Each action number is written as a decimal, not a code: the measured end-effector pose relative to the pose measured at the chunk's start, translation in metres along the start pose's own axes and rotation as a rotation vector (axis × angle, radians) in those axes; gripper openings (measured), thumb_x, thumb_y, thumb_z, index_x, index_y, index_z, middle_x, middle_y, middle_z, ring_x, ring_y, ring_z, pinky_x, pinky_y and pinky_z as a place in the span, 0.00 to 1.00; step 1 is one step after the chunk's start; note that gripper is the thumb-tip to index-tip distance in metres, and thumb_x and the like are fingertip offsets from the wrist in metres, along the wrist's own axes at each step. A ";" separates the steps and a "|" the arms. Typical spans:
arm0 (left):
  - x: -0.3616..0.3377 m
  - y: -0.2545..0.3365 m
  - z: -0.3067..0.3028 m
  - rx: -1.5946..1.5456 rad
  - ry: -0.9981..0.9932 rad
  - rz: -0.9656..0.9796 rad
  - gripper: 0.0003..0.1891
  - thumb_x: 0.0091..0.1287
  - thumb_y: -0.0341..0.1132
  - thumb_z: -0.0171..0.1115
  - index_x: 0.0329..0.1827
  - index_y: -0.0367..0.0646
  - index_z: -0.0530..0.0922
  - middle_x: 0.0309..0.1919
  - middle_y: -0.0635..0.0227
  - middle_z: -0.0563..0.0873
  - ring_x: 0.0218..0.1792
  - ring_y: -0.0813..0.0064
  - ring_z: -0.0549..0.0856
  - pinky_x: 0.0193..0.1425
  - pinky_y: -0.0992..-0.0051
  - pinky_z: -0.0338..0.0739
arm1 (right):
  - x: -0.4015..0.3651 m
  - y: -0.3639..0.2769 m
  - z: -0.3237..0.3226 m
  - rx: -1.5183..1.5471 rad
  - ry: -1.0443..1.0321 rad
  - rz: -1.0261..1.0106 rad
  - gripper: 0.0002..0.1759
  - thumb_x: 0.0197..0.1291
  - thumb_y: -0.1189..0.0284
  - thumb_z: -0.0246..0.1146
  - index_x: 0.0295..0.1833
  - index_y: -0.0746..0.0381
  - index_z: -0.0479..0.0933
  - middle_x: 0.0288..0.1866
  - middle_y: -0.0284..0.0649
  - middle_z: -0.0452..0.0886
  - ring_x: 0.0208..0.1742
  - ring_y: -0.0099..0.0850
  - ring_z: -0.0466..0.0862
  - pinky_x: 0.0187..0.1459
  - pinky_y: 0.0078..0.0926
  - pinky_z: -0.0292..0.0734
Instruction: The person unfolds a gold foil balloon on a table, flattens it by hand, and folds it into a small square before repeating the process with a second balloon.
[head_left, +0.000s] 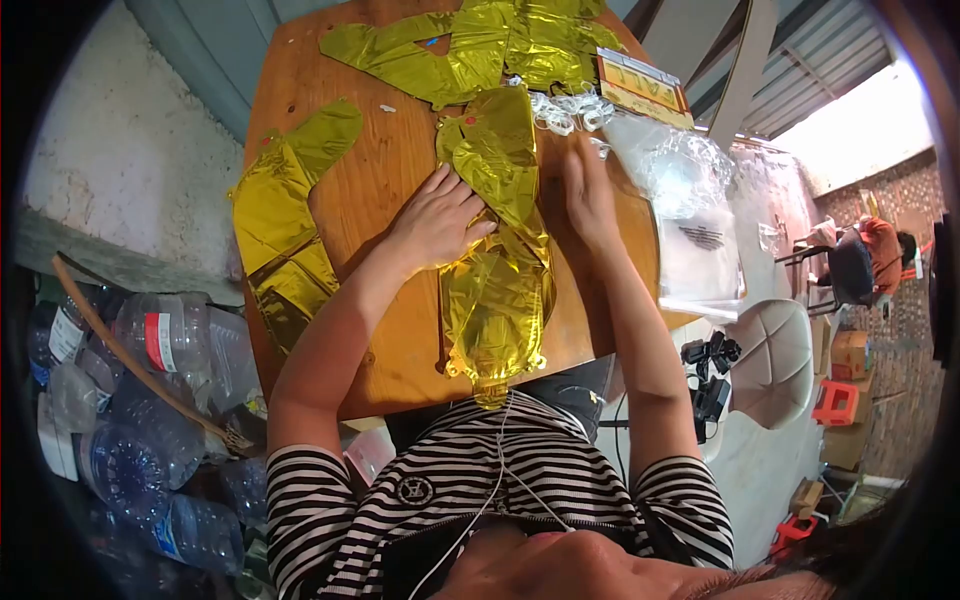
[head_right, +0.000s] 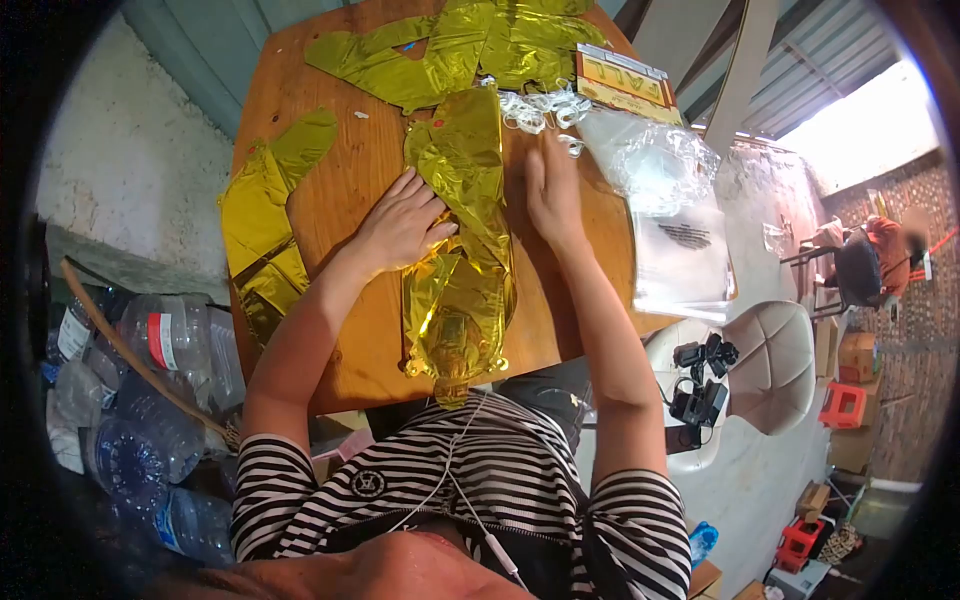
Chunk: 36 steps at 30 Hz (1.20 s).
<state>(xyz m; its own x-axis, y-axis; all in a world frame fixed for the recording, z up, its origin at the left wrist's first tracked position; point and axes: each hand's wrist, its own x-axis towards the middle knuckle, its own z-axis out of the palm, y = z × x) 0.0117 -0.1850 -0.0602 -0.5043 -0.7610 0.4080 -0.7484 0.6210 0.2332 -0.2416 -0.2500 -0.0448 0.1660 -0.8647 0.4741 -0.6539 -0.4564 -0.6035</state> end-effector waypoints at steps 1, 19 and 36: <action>0.002 0.002 -0.006 0.014 -0.091 -0.038 0.25 0.77 0.53 0.56 0.62 0.39 0.80 0.64 0.55 0.80 0.74 0.56 0.70 0.86 0.52 0.50 | -0.013 -0.006 -0.009 0.006 -0.205 0.112 0.31 0.82 0.59 0.48 0.81 0.66 0.60 0.80 0.58 0.65 0.83 0.55 0.61 0.82 0.49 0.52; -0.003 -0.001 -0.002 0.014 -0.180 -0.092 0.27 0.73 0.47 0.58 0.69 0.38 0.76 0.71 0.55 0.76 0.75 0.57 0.69 0.86 0.53 0.50 | -0.028 -0.034 0.014 -0.345 -0.473 -0.384 0.34 0.81 0.52 0.48 0.84 0.57 0.59 0.87 0.51 0.54 0.88 0.49 0.52 0.84 0.50 0.44; 0.001 0.003 -0.007 0.048 0.080 0.011 0.22 0.74 0.42 0.57 0.64 0.36 0.76 0.63 0.52 0.77 0.69 0.49 0.72 0.84 0.47 0.54 | -0.058 -0.041 -0.004 -0.267 -0.447 -0.358 0.33 0.81 0.57 0.51 0.83 0.63 0.60 0.85 0.54 0.57 0.86 0.51 0.55 0.84 0.50 0.46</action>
<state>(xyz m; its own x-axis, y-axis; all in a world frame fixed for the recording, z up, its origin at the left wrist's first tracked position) 0.0120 -0.1823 -0.0525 -0.4780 -0.7359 0.4796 -0.7640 0.6177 0.1863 -0.2273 -0.1800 -0.0449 0.6628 -0.6989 0.2687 -0.6532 -0.7151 -0.2488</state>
